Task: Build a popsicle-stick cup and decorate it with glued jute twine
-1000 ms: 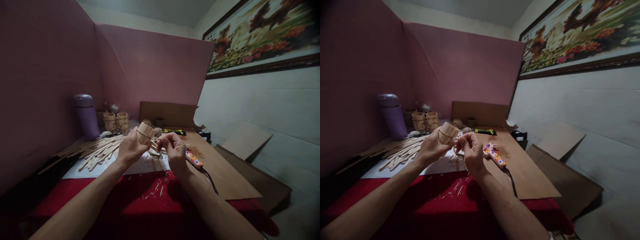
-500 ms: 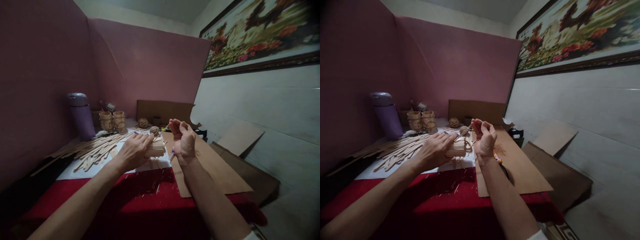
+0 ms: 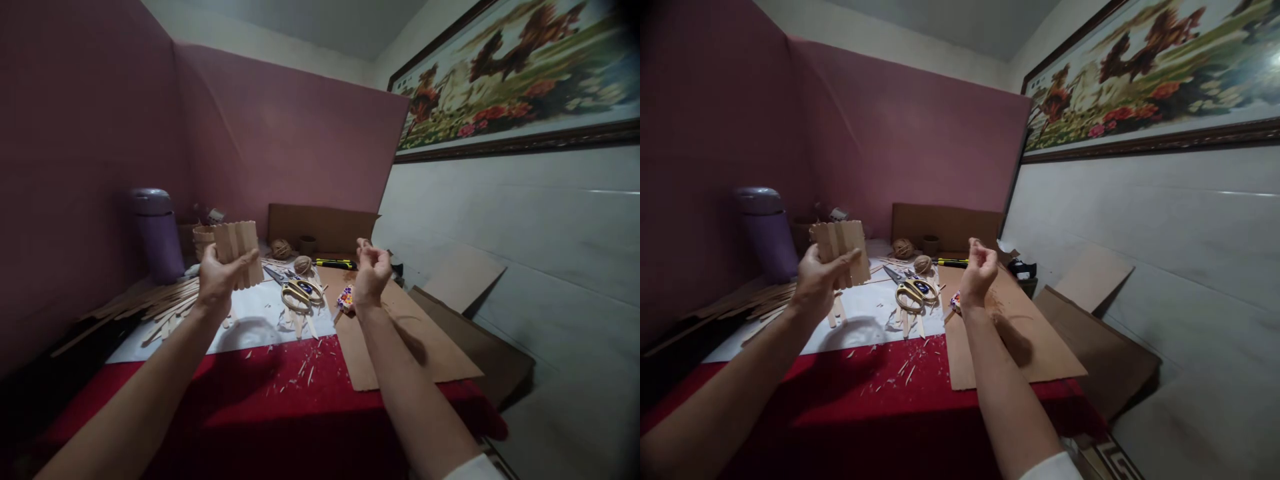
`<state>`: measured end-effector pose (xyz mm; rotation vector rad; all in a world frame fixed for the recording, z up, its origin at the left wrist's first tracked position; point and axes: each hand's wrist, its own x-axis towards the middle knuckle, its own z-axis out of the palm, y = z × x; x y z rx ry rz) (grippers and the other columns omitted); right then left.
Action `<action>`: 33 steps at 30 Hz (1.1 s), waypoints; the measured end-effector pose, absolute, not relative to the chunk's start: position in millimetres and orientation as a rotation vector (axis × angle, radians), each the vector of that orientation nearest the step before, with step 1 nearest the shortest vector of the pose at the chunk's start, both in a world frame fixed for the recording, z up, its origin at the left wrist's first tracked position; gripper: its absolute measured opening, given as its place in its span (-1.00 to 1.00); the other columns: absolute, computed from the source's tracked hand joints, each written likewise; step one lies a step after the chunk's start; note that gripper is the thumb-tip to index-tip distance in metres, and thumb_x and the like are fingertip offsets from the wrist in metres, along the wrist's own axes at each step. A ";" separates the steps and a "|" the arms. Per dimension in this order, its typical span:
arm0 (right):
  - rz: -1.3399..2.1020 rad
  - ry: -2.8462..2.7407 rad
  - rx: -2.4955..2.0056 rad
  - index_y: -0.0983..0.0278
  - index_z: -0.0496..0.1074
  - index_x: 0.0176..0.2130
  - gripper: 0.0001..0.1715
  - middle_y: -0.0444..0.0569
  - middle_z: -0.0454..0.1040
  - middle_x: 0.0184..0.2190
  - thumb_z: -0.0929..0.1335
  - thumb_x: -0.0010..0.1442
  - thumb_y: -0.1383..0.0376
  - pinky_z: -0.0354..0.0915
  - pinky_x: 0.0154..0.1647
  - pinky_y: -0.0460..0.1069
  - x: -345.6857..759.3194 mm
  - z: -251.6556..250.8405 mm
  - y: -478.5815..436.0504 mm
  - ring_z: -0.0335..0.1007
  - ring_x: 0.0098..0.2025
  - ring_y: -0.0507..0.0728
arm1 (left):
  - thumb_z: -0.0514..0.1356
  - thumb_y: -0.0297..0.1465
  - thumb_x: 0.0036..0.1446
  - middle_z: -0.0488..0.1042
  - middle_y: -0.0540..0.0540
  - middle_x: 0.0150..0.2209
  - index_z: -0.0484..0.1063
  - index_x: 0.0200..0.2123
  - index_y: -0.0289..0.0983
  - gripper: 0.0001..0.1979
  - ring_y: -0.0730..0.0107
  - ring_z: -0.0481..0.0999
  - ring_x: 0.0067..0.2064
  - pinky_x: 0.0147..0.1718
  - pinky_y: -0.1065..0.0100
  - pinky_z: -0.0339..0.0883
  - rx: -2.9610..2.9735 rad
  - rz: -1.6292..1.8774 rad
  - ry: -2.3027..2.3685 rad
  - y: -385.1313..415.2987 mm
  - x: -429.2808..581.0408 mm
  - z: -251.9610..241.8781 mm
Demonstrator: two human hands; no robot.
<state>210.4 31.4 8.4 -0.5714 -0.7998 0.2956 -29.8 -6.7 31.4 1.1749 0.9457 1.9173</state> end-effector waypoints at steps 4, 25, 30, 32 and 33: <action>0.674 -1.152 -0.462 0.24 0.36 -0.39 -0.81 0.00 0.57 -0.15 0.42 0.13 0.20 0.30 0.08 0.12 182.2 7.3 15.3 0.49 -0.06 0.11 | 0.38 -0.32 -0.19 0.50 -0.04 -0.39 0.43 -0.25 -0.30 -0.62 0.33 0.52 -0.35 -0.36 0.34 0.46 1.008 1.579 0.645 -10.4 -31.1 36.1; -0.107 -1.701 -0.639 0.21 0.42 -0.11 -0.78 0.00 0.40 -0.19 0.28 0.25 0.40 0.36 -0.22 0.00 155.0 -1.2 -25.7 0.38 -0.18 0.10 | 0.41 -0.25 -0.13 0.54 -0.11 -0.34 0.49 -0.19 -0.33 -0.57 0.35 0.49 -0.37 -0.41 0.38 0.36 1.240 1.215 0.612 -16.9 -8.4 12.7; -0.159 -1.717 -0.647 0.24 0.43 -0.18 -0.83 0.00 0.41 -0.23 0.29 0.25 0.42 0.34 -0.14 0.02 156.8 -4.5 -25.3 0.37 -0.15 0.11 | 0.42 -0.23 -0.15 0.53 -0.10 -0.35 0.49 -0.22 -0.34 -0.56 0.36 0.48 -0.38 -0.41 0.38 0.34 1.256 1.224 0.650 -15.0 -7.7 7.7; -0.158 -1.720 -0.673 0.26 0.42 -0.22 -0.88 0.00 0.41 -0.26 0.29 0.25 0.40 0.34 -0.15 0.02 156.6 -3.8 -25.8 0.38 -0.18 0.11 | 0.42 -0.21 -0.15 0.52 -0.10 -0.36 0.49 -0.22 -0.34 -0.56 0.37 0.47 -0.40 -0.43 0.39 0.32 1.277 1.216 0.687 -15.8 -6.6 7.0; -0.157 -1.719 -0.694 0.26 0.42 -0.24 -0.89 -0.01 0.41 -0.26 0.28 0.26 0.39 0.35 -0.17 0.02 156.5 -3.3 -25.9 0.38 -0.19 0.11 | 0.42 -0.20 -0.15 0.52 -0.10 -0.37 0.49 -0.22 -0.35 -0.55 0.37 0.47 -0.40 -0.44 0.39 0.32 1.289 1.213 0.706 -15.9 -6.2 6.9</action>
